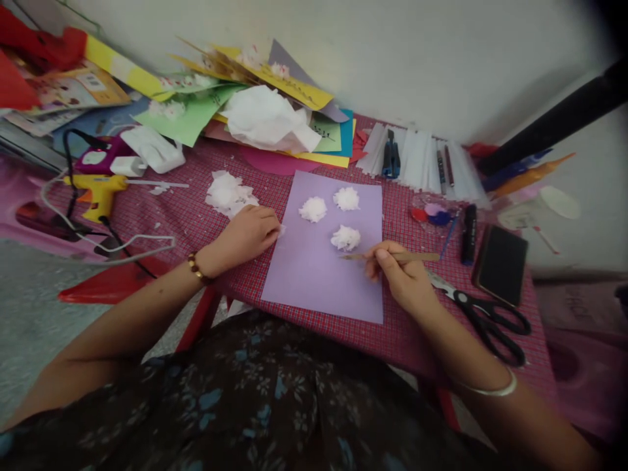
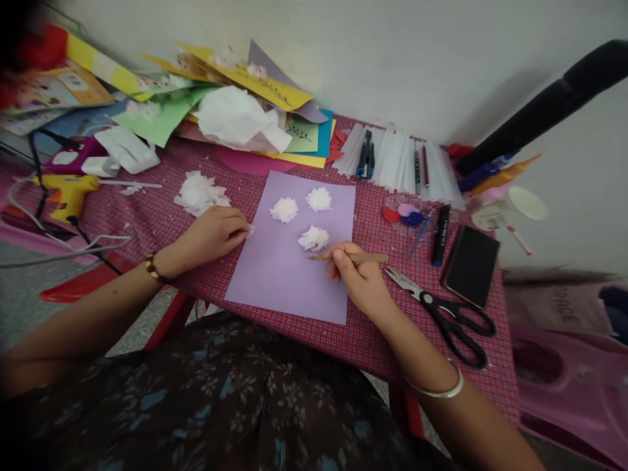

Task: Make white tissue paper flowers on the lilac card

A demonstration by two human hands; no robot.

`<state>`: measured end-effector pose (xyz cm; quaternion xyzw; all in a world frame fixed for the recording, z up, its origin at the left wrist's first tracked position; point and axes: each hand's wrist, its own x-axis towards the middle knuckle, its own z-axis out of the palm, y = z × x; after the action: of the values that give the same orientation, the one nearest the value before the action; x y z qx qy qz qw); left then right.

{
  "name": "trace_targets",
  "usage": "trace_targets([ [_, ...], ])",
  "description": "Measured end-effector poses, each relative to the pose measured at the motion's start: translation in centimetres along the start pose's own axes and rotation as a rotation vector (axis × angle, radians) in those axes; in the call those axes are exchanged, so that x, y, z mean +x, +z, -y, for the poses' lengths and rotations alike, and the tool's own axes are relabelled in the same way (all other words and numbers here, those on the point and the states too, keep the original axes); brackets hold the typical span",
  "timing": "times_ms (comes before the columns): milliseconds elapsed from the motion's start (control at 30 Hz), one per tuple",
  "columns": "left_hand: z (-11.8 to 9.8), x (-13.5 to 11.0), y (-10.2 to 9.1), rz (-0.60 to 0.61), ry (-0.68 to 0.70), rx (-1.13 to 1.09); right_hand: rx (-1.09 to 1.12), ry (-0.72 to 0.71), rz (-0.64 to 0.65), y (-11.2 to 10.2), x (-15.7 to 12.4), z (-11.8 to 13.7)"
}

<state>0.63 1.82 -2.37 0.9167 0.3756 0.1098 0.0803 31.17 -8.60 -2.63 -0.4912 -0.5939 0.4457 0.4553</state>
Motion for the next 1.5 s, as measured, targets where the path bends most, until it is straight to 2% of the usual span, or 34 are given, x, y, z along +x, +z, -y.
trace_targets([
  [100, -1.6, 0.4, -0.6, -0.102, -0.151, -0.391, 0.085, -0.04, -0.019, 0.7, 0.1, 0.3],
  [167, -3.1, 0.7, -1.2, -0.092, -0.238, -0.645, 0.114, -0.073, -0.033, 1.2, 0.2, 0.3],
  [233, -4.3, 0.9, -1.8, -0.05, -0.246, -0.714, 0.106, -0.095, -0.032, 1.5, 0.1, 0.1],
  [300, -4.7, 1.0, -2.0, -0.048, -0.202, -0.532, 0.076, -0.096, -0.027, 1.4, -0.1, -0.1],
  [367, -4.5, 1.0, -1.9, -0.039, -0.162, -0.176, 0.038, -0.088, -0.027, 1.1, -0.3, -0.3],
  [467, -3.7, 0.8, -1.2, 0.06, -0.167, 0.241, -0.01, -0.087, -0.014, 0.7, -0.8, -0.5],
  [533, -3.2, 0.7, -0.7, 0.09, -0.201, 0.315, -0.034, -0.103, 0.005, 0.5, -0.9, -0.5],
  [600, -2.9, 0.8, -0.3, 0.064, -0.232, 0.287, -0.057, -0.124, 0.02, 0.5, -1.1, -0.4],
  [667, -2.7, 1.0, -0.2, 0.006, -0.284, 0.118, -0.07, -0.14, 0.02, 0.5, -1.2, -0.3],
  [700, -2.8, 1.1, -0.3, -0.025, -0.324, -0.045, -0.069, -0.144, 0.015, 0.6, -1.2, -0.2],
  [800, -4.2, 1.4, -0.7, -0.077, -0.446, -0.763, -0.037, -0.151, 0.0, 0.8, -1.2, -0.1],
  [867, -6.1, 1.6, -0.7, -0.018, -0.489, -1.208, -0.003, -0.151, 0.001, 0.9, -1.2, 0.0],
  [967, -9.2, 2.1, -0.3, 0.141, -0.511, -1.549, 0.053, -0.149, 0.033, 1.0, -1.0, 0.3],
  [1033, -10.7, 2.6, 0.4, 0.218, -0.487, -1.629, 0.084, -0.16, 0.068, 1.0, -0.9, 0.5],
  [1133, -11.9, 3.4, 1.4, 0.268, -0.442, -1.667, 0.098, -0.114, 0.095, 1.0, -0.8, 0.8],
  [1300, -12.5, 3.8, 2.1, 0.287, -0.389, -1.677, 0.044, 0.0, 0.022, 0.9, -0.8, 0.8],
  [1400, -12.3, 4.5, 1.4, 0.228, -0.345, -1.539, 0.004, -0.008, 0.001, 0.7, -0.7, 0.8],
  [1500, -11.0, 6.7, -0.2, 0.028, -0.28, -1.356, 0.027, -0.025, -0.06, 0.0, -0.7, 0.8],
])
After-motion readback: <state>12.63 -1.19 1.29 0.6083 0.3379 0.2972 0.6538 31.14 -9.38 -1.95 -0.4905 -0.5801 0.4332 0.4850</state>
